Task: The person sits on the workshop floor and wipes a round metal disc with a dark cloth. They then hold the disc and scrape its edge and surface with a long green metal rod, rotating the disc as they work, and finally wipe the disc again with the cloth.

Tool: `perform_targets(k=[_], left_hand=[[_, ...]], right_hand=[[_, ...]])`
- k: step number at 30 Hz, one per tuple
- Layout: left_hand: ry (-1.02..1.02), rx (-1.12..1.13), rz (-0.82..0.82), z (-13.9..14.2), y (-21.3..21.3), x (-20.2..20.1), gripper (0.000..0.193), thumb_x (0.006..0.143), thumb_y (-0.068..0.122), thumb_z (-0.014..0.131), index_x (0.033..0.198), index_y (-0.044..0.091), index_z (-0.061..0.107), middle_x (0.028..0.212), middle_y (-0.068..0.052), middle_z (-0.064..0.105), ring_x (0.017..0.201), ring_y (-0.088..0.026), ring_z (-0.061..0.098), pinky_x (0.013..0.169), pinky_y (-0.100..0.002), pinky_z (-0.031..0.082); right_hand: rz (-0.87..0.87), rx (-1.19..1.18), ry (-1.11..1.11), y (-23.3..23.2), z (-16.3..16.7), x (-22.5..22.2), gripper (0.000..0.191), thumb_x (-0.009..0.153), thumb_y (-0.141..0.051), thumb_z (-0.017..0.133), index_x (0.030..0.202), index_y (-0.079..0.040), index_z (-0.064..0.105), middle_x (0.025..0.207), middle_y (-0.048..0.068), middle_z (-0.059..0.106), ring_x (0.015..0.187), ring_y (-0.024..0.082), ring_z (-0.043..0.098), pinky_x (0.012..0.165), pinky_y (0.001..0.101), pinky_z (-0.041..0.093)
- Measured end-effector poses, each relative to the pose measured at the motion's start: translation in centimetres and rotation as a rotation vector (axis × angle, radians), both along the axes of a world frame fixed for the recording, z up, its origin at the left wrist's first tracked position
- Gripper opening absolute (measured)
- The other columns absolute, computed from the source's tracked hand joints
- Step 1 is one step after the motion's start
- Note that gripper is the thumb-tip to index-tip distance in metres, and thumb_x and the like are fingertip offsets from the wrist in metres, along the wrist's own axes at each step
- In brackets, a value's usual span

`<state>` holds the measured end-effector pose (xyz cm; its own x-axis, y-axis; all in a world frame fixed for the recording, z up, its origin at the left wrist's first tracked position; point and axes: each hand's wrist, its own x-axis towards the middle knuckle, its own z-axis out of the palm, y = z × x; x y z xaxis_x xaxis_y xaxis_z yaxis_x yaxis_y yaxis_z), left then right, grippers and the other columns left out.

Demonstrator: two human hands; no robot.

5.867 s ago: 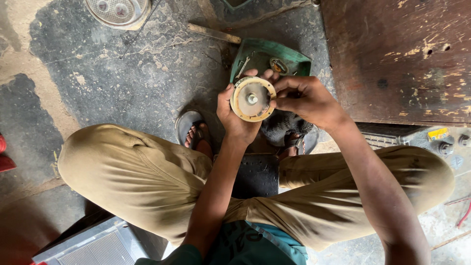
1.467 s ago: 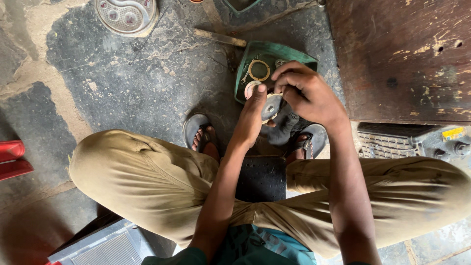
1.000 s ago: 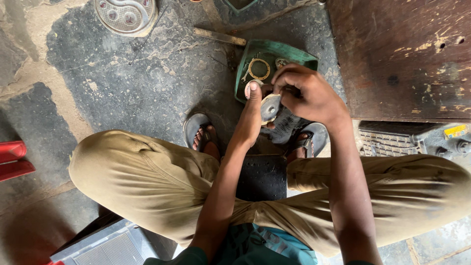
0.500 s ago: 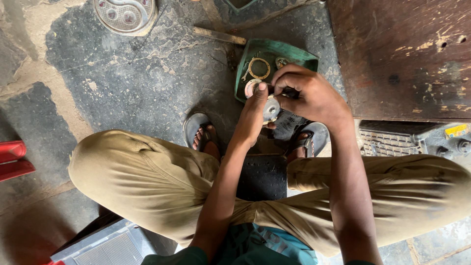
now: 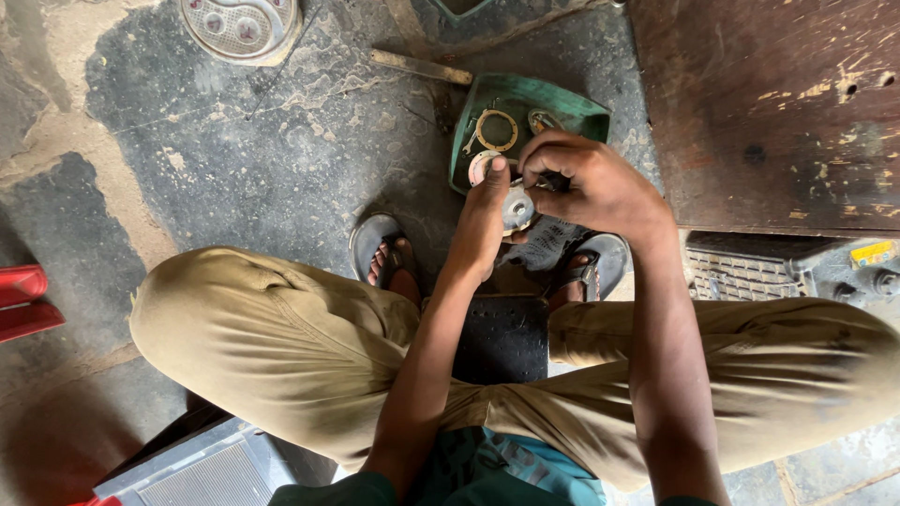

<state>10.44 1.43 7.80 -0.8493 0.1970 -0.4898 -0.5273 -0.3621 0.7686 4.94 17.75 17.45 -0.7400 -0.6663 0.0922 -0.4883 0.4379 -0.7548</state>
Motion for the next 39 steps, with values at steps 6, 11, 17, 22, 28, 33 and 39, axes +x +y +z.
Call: perform_targets(k=[6,11,17,22,28,33,39], left_hand=[[0.0,0.014,-0.008,0.0,-0.2,0.0,0.074,0.095,0.075,0.037,0.119,0.009,0.061,0.092,-0.003,0.069,0.08,-0.011,0.068,0.056,-0.029,0.06],[-0.038,0.142,-0.001,-0.3,-0.4,-0.1,0.074,0.095,0.073,0.041,0.124,0.008,0.061,0.102,-0.005,0.071,0.089,-0.015,0.071,0.069,-0.036,0.065],[-0.02,0.352,0.01,-0.9,-0.5,-0.2,0.069,0.1,0.065,0.049,0.135,0.006,0.057,0.12,-0.01,0.068,0.11,-0.02,0.07,0.091,-0.045,0.064],[-0.078,0.32,-0.006,-1.2,-0.5,-0.4,0.068,0.097,0.064,0.05,0.138,0.01,0.053,0.123,-0.009,0.065,0.11,-0.021,0.068,0.09,-0.047,0.064],[-0.013,0.256,-0.049,-0.7,-0.3,-0.8,0.076,0.09,0.069,0.051,0.138,0.011,0.052,0.127,-0.009,0.067,0.111,-0.021,0.07,0.085,-0.049,0.067],[0.016,0.227,-0.069,-0.1,-0.2,-0.7,0.076,0.094,0.069,0.051,0.137,0.007,0.054,0.121,-0.011,0.068,0.104,-0.022,0.071,0.079,-0.046,0.066],[-0.003,0.189,-0.06,0.1,-0.6,-0.7,0.077,0.093,0.07,0.05,0.136,0.007,0.055,0.117,-0.01,0.07,0.101,-0.02,0.072,0.073,-0.044,0.067]], right_hand=[[0.0,-0.016,-0.048,0.2,-0.1,-0.1,0.023,0.076,0.005,0.081,0.095,0.0,0.068,0.108,0.006,0.07,0.097,0.021,0.07,0.086,0.0335,0.06],[0.042,-0.035,0.058,0.4,-0.4,-0.1,0.026,0.071,0.004,0.083,0.093,-0.002,0.07,0.113,0.009,0.068,0.101,0.022,0.069,0.087,0.0329,0.059],[0.078,0.06,0.119,0.6,-0.1,-1.0,0.021,0.074,0.004,0.082,0.091,-0.004,0.072,0.105,0.009,0.072,0.092,0.019,0.072,0.082,0.0293,0.059],[0.129,0.256,0.102,0.2,1.2,-1.8,0.013,0.084,0.001,0.076,0.094,-0.006,0.073,0.104,0.009,0.077,0.083,0.018,0.075,0.076,0.0304,0.058],[0.149,0.404,0.109,0.4,3.7,-1.9,0.038,0.073,-0.002,0.078,0.111,-0.01,0.077,0.112,0.01,0.076,0.093,0.028,0.075,0.084,0.0394,0.059],[0.044,0.529,0.115,0.7,4.2,-1.7,0.031,0.077,-0.004,0.08,0.106,-0.016,0.078,0.111,0.002,0.077,0.091,0.025,0.075,0.083,0.0386,0.059],[0.015,0.45,0.183,1.1,3.1,-1.5,0.023,0.081,-0.007,0.082,0.103,-0.014,0.079,0.107,0.002,0.078,0.089,0.023,0.075,0.082,0.0368,0.06]])
